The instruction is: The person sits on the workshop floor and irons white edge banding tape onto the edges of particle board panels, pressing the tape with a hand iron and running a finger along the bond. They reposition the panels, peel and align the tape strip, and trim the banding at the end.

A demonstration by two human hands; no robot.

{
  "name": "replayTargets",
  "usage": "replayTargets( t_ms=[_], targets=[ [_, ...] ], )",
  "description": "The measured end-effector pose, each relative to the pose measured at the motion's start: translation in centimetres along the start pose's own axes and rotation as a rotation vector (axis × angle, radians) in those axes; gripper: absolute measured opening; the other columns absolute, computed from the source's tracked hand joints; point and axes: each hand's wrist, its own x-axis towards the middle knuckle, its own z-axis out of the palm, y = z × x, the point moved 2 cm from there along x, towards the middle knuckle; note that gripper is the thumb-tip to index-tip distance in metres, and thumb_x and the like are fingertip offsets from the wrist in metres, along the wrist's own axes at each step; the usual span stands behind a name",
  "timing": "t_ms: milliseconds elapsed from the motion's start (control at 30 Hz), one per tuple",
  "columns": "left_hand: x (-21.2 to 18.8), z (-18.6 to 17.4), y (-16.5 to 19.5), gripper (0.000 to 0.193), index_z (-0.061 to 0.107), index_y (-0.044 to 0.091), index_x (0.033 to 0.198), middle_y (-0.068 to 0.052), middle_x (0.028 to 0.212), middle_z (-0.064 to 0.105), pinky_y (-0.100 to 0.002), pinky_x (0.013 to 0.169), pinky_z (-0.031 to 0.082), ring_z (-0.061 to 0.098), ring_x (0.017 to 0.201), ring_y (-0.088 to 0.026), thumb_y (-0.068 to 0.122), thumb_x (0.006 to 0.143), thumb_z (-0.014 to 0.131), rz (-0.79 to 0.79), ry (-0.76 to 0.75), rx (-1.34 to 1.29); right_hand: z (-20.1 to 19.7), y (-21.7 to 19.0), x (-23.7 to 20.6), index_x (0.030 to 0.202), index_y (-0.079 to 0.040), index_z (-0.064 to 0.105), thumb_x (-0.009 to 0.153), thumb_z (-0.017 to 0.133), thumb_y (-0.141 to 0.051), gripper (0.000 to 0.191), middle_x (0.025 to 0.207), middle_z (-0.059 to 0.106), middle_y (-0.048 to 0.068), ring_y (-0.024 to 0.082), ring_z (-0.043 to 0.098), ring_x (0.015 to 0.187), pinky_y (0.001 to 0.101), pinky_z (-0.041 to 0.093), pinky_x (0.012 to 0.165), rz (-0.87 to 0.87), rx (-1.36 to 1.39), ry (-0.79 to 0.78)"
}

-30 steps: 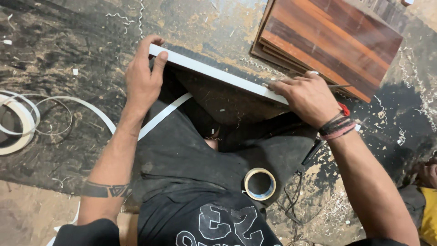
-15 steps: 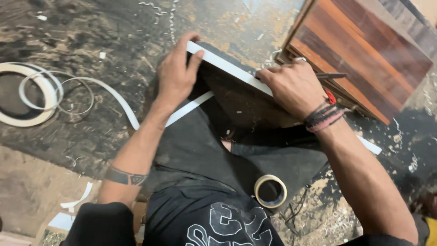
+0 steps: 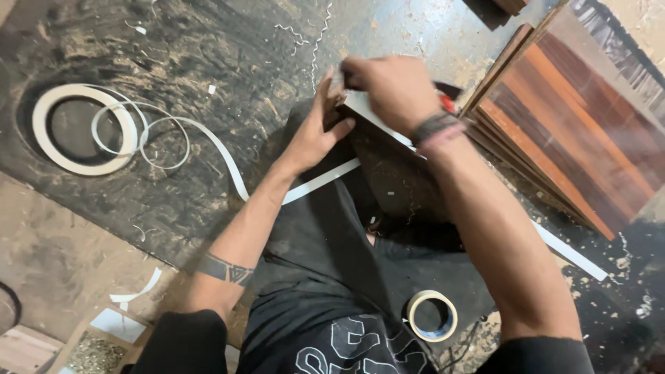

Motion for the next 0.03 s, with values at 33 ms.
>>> replayTargets(
  t_ms=[33],
  targets=[
    [-0.42,-0.51,-0.03,0.091,0.012,0.017,0.169,-0.016,0.168,0.041,-0.039,0.125,0.040,0.042,0.157,-0.028,0.016,0.099,0.071,0.001,0.031,0.163,-0.47,0.81,-1.40,0.131,-0.019,0.065,0.099,0.057,-0.012,0.034,0.092,0.077,0.012,0.033,0.075,0.083,0.0455,0.056,0.069,0.053,0.070,0.017]
  ],
)
